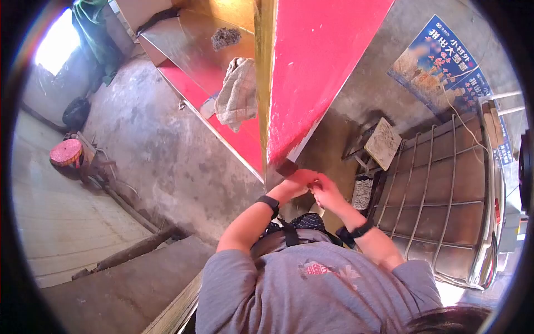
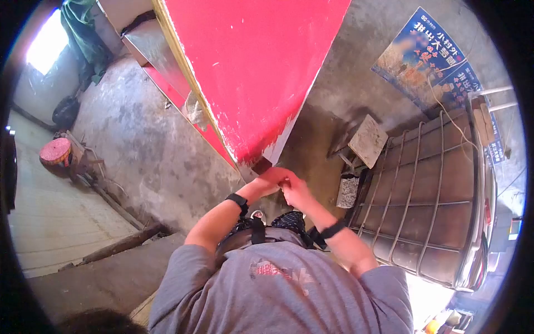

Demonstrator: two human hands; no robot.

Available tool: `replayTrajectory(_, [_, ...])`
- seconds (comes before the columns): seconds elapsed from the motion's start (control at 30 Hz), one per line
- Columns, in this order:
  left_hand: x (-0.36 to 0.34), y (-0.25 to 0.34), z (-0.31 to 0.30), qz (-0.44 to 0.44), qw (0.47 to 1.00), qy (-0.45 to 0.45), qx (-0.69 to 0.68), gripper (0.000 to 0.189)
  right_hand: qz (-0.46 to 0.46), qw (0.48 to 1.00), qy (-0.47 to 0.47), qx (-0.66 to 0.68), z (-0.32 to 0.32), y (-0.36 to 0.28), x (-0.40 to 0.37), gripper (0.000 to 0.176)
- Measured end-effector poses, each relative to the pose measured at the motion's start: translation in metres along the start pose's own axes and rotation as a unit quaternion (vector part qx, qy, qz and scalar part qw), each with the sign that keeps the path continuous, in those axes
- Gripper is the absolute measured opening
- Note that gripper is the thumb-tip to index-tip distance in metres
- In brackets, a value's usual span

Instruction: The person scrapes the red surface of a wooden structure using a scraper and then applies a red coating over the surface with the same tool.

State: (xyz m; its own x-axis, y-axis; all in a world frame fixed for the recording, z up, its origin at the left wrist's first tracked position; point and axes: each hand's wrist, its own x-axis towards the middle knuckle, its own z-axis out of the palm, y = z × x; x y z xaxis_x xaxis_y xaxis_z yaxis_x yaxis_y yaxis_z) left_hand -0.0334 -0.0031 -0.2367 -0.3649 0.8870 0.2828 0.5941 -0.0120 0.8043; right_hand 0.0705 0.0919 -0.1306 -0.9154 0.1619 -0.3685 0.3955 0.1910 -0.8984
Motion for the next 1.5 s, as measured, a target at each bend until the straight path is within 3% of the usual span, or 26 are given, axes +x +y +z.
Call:
replayTrajectory(0.1, [-0.006, -0.005, 0.002, -0.004, 0.997, 0.017, -0.077, 0.014, -0.007, 1.0, 0.014, 0.002, 0.006, 0.014, 0.008, 0.016])
replayTrajectory(0.17, [-0.002, 0.01, -0.005, -0.024, 0.999, -0.001, 0.033, 0.013, 0.007, 1.0, 0.0, 0.008, -0.003, -0.007, -0.011, 0.015])
replayTrajectory(0.3, [-0.009, 0.058, -0.034, -0.018, 0.997, -0.01, 0.077, 0.015, 0.018, 1.0, -0.007, 0.003, -0.003, -0.025, -0.03, 0.012])
replayTrajectory(0.37, [-0.011, 0.064, -0.039, 0.037, 0.996, 0.004, 0.085, 0.017, -0.006, 1.0, -0.005, -0.02, 0.009, -0.005, -0.018, 0.01])
replayTrajectory(0.57, [-0.038, -0.005, 0.006, -0.011, 0.999, 0.034, 0.01, 0.013, -0.021, 0.998, 0.006, -0.05, 0.031, 0.026, 0.006, 0.007])
replayTrajectory(0.63, [-0.028, 0.024, -0.003, 0.016, 0.998, 0.051, 0.012, 0.013, -0.047, 0.997, 0.019, -0.055, 0.018, 0.021, -0.001, 0.008])
replayTrajectory(0.7, [-0.015, 0.068, -0.023, 0.042, 0.997, 0.069, 0.012, 0.013, 0.003, 1.0, -0.006, 0.023, 0.0, -0.021, -0.033, 0.008])
replayTrajectory(0.77, [-0.002, 0.101, -0.043, 0.023, 0.998, -0.007, 0.051, 0.013, -0.019, 0.995, -0.017, 0.101, -0.011, -0.043, -0.049, 0.008])
replayTrajectory(0.8, [0.0, 0.101, -0.045, 0.061, 0.995, -0.001, 0.076, 0.012, -0.002, 0.994, -0.016, 0.106, -0.01, -0.047, -0.05, 0.009])
replayTrajectory(0.97, [-0.021, 0.031, -0.016, 0.036, 0.999, -0.009, 0.023, 0.011, 0.01, 0.995, 0.009, 0.095, 0.02, 0.026, -0.003, 0.013])
replayTrajectory(1.03, [-0.019, 0.033, -0.02, 0.016, 0.999, -0.025, -0.019, 0.012, -0.022, 0.994, 0.017, 0.109, 0.023, 0.024, 0.004, 0.012])
replayTrajectory(1.13, [-0.01, 0.059, -0.028, 0.05, 0.998, 0.012, 0.033, 0.014, -0.001, 0.991, -0.006, 0.135, 0.004, -0.001, -0.021, 0.01])
replayTrajectory(1.3, [0.014, 0.098, -0.043, 0.002, 0.994, -0.051, 0.092, 0.015, 0.012, 0.988, -0.033, 0.15, -0.021, -0.043, -0.052, 0.009])
replayTrajectory(1.5, [-0.007, 0.037, -0.014, 0.005, 0.994, -0.105, 0.039, 0.018, 0.019, 0.99, 0.005, 0.143, 0.007, 0.02, -0.015, 0.011])
